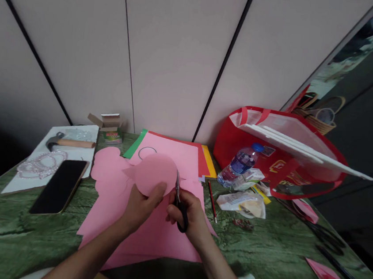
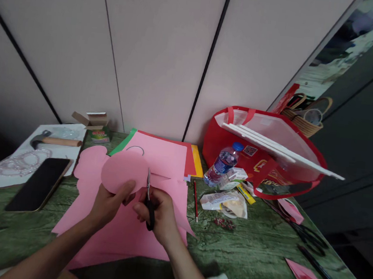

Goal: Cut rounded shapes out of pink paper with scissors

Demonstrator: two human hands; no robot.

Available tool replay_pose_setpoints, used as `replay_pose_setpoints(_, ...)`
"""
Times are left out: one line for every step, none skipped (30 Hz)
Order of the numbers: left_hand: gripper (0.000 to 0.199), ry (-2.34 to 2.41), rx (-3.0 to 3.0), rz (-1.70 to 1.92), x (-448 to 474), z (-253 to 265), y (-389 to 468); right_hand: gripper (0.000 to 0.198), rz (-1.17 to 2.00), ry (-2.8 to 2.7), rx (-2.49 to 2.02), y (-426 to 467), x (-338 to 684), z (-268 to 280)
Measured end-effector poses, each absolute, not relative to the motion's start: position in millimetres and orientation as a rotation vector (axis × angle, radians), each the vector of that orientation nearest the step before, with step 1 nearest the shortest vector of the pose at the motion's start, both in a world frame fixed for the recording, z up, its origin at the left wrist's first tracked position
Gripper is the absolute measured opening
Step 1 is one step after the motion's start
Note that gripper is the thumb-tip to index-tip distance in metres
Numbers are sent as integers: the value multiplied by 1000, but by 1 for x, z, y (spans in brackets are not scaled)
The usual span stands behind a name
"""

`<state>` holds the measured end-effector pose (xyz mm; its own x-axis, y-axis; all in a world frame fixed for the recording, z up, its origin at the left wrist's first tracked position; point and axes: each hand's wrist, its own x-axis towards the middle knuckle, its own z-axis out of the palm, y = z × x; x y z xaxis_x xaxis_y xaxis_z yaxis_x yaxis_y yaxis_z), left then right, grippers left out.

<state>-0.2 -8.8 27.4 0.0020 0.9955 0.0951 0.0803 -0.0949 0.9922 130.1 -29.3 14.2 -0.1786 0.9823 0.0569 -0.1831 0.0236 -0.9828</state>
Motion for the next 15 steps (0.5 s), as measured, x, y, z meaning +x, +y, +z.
replay_pose_setpoints(33, 1226, 1334, 1244, 0, 27, -9, 20, 1391, -1212, -957, -29, 130, 14)
replay_pose_setpoints(35, 1231, 1334, 1248, 0, 27, -8, 20, 1389, -1202, -960, -30, 130, 13)
replay_pose_setpoints(38, 1236, 1338, 1253, 0, 27, -8, 21, 1388, -1197, -963, -30, 130, 13)
replay_pose_setpoints(40, 1238, 1344, 1261, 0, 27, -8, 22, 1388, -1197, -964, -30, 130, 12)
replay_pose_setpoints(41, 1238, 1350, 1274, 0, 27, -7, 23, 1391, -1200, -965, -30, 129, 12)
replay_pose_setpoints(43, 1236, 1357, 1285, 0, 27, -7, 23, 1393, -1203, -968, -30, 129, 12)
replay_pose_setpoints(44, 1233, 1367, 1296, 0, 27, -7, 23, 1397, -1207, -971, -30, 129, 12)
replay_pose_setpoints(45, 1233, 1378, 1305, 0, 27, -7, 23, 1399, -1208, -976, -30, 129, 12)
replay_pose_setpoints(45, 1230, 1388, 1311, 0, 27, -7, 23, 1401, -1207, -980, -31, 129, 12)
replay_pose_setpoints(45, 1226, 1396, 1314, 0, 27, -7, 23, 1403, -1206, -979, -31, 129, 12)
replay_pose_setpoints(45, 1223, 1402, 1313, 0, 27, -7, 23, 1405, -1205, -971, -31, 129, 12)
replay_pose_setpoints(44, 1224, 1403, 1307, 0, 28, -8, 24, 1410, -1203, -957, -31, 128, 12)
replay_pose_setpoints(44, 1236, 1401, 1297, 1, 28, -8, 24, 1416, -1202, -941, -31, 128, 13)
replay_pose_setpoints(42, 1257, 1395, 1286, 1, 29, -8, 24, 1423, -1202, -926, -31, 128, 13)
replay_pose_setpoints(40, 1290, 1388, 1281, 1, 29, -9, 24, 1431, -1203, -913, -31, 127, 12)
